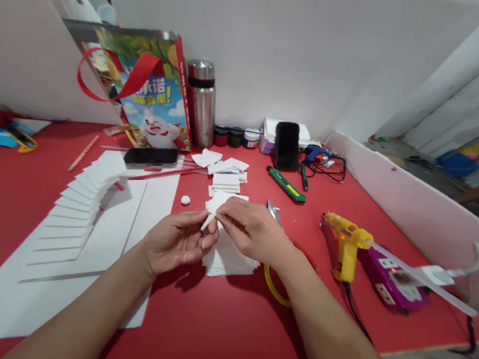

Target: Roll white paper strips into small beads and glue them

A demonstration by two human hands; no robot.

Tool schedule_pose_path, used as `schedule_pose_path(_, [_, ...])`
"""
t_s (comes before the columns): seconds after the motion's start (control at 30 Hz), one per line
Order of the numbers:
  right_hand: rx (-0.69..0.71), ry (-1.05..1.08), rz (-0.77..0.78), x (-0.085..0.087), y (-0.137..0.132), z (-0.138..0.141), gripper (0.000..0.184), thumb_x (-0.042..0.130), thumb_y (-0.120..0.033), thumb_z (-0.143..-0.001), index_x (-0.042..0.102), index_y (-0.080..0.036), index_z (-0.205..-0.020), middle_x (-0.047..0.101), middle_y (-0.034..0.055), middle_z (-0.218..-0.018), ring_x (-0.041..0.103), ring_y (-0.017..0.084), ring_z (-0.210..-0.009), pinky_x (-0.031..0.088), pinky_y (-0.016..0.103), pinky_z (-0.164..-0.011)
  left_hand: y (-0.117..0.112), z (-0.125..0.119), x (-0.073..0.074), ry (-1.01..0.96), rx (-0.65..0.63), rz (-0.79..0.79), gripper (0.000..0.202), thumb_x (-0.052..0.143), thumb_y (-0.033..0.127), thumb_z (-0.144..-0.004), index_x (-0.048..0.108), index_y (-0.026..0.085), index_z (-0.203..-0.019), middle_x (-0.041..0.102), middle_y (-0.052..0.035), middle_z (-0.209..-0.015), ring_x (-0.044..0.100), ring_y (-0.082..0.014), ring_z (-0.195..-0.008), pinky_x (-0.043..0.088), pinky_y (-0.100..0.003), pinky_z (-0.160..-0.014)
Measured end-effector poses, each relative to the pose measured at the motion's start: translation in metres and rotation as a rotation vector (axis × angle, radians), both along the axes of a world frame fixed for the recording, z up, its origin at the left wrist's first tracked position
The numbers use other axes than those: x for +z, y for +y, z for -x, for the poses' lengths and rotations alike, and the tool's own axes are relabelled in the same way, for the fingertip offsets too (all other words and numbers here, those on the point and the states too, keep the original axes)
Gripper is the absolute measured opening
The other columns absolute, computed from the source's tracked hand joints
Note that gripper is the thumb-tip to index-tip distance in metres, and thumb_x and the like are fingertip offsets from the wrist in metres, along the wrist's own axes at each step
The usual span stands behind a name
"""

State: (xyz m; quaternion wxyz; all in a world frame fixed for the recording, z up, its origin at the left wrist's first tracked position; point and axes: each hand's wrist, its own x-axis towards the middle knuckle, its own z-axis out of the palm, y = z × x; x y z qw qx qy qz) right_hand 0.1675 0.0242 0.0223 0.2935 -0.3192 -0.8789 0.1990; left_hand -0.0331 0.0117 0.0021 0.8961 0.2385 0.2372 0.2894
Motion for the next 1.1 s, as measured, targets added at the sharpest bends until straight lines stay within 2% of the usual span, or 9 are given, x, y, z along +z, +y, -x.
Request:
schedule_pose_path(0.13, [-0.014, -0.047, -0.020, -0.001, 0.000, 0.000, 0.016, 0.048, -0.015, -0.097, 0.062, -0.018, -0.092, 0.066, 0.0055, -0.093, 0.059, 0.016, -0.083, 0.041, 0.027, -0.074, -0.001, 0.000, -0.001, 0.011, 0.010, -0.053, 0.017, 0.053, 0.023, -0.092, 0.059, 0.013, -0.079, 0.055, -0.0008, -0.064, 0.049, -0.0046, -0.036, 0.030, -0.013, -0.033])
schedule_pose_path(0.3, [-0.101, -0.028, 0.036, -0.004, 0.001, 0.003, 0.018, 0.047, -0.018, -0.097, 0.060, -0.017, -0.084, 0.064, 0.0046, -0.081, 0.056, 0.015, -0.074, 0.038, 0.026, -0.069, -0.006, -0.008, -0.005, 0.260, 0.154, -0.298, 0.019, 0.053, 0.027, -0.095, 0.054, 0.016, -0.081, 0.050, 0.0038, -0.063, 0.043, -0.0035, -0.035, 0.023, -0.016, -0.034])
schedule_pose_path(0.47, [-0.160, -0.052, 0.067, -0.004, -0.002, 0.008, 0.018, 0.048, -0.015, -0.094, 0.056, -0.016, -0.079, 0.061, 0.0043, -0.076, 0.052, 0.014, -0.069, 0.035, 0.026, -0.065, -0.012, -0.015, -0.006, 0.738, 0.305, -0.715, 0.028, 0.049, 0.041, -0.099, 0.048, 0.020, -0.080, 0.044, 0.0069, -0.057, 0.044, -0.0081, -0.043, 0.030, -0.021, -0.044])
schedule_pose_path(0.6, [-0.173, -0.129, 0.074, -0.002, -0.005, 0.011, 0.020, 0.049, -0.012, -0.093, 0.052, -0.017, -0.073, 0.056, 0.0026, -0.072, 0.046, 0.014, -0.065, 0.032, 0.026, -0.062, -0.015, -0.016, -0.006, 1.178, 0.376, -1.156, 0.028, 0.043, 0.033, -0.100, 0.047, 0.020, -0.076, 0.049, 0.0024, -0.067, 0.048, -0.0131, -0.061, 0.035, -0.026, -0.058])
schedule_pose_path(0.73, [-0.221, -0.091, 0.110, 0.000, -0.006, 0.012, 0.023, 0.050, -0.013, -0.092, 0.053, -0.017, -0.071, 0.058, 0.0025, -0.069, 0.049, 0.013, -0.064, 0.032, 0.026, -0.062, -0.015, -0.016, -0.006, 1.397, 0.359, -1.426, 0.022, 0.040, 0.023, -0.098, 0.046, 0.020, -0.077, 0.051, 0.0000, -0.072, 0.047, -0.0155, -0.062, 0.031, -0.029, -0.059])
schedule_pose_path(0.83, [-0.205, -0.021, 0.106, 0.001, -0.005, 0.012, 0.020, 0.051, -0.010, -0.090, 0.058, -0.016, -0.071, 0.061, 0.0024, -0.070, 0.052, 0.013, -0.065, 0.033, 0.025, -0.063, -0.015, -0.015, -0.004, 1.347, 0.387, -1.424, 0.022, 0.041, 0.023, -0.099, 0.050, 0.019, -0.079, 0.054, -0.0003, -0.072, 0.050, -0.0152, -0.061, 0.033, -0.028, -0.058])
schedule_pose_path(0.97, [-0.180, -0.008, 0.095, 0.000, -0.002, 0.010, 0.020, 0.052, -0.010, -0.089, 0.060, -0.015, -0.071, 0.062, 0.0022, -0.069, 0.052, 0.012, -0.064, 0.033, 0.025, -0.061, -0.015, -0.013, -0.006, 1.092, 0.418, -1.209, 0.017, 0.045, 0.027, -0.101, 0.061, 0.019, -0.101, 0.061, 0.0031, -0.072, 0.054, -0.0101, -0.053, 0.042, -0.024, -0.058])
schedule_pose_path(1.03, [-0.165, 0.002, 0.116, 0.000, -0.001, 0.009, 0.021, 0.052, -0.011, -0.090, 0.060, -0.015, -0.071, 0.062, 0.0024, -0.068, 0.052, 0.012, -0.063, 0.034, 0.025, -0.061, -0.015, -0.013, -0.008, 1.039, 0.459, -1.221, 0.021, 0.047, 0.024, -0.100, 0.064, 0.020, -0.112, 0.065, 0.0021, -0.078, 0.056, -0.0088, -0.054, 0.044, -0.023, -0.060])
schedule_pose_path(1.1, [-0.163, 0.049, 0.216, 0.001, 0.000, 0.008, 0.024, 0.053, -0.016, -0.092, 0.060, -0.015, -0.068, 0.062, 0.0028, -0.064, 0.054, 0.013, -0.061, 0.036, 0.026, -0.060, -0.015, -0.013, -0.008, 1.062, 0.516, -1.289, 0.023, 0.049, 0.021, -0.099, 0.067, 0.020, -0.113, 0.068, -0.0005, -0.084, 0.061, -0.0105, -0.064, 0.046, -0.024, -0.066])
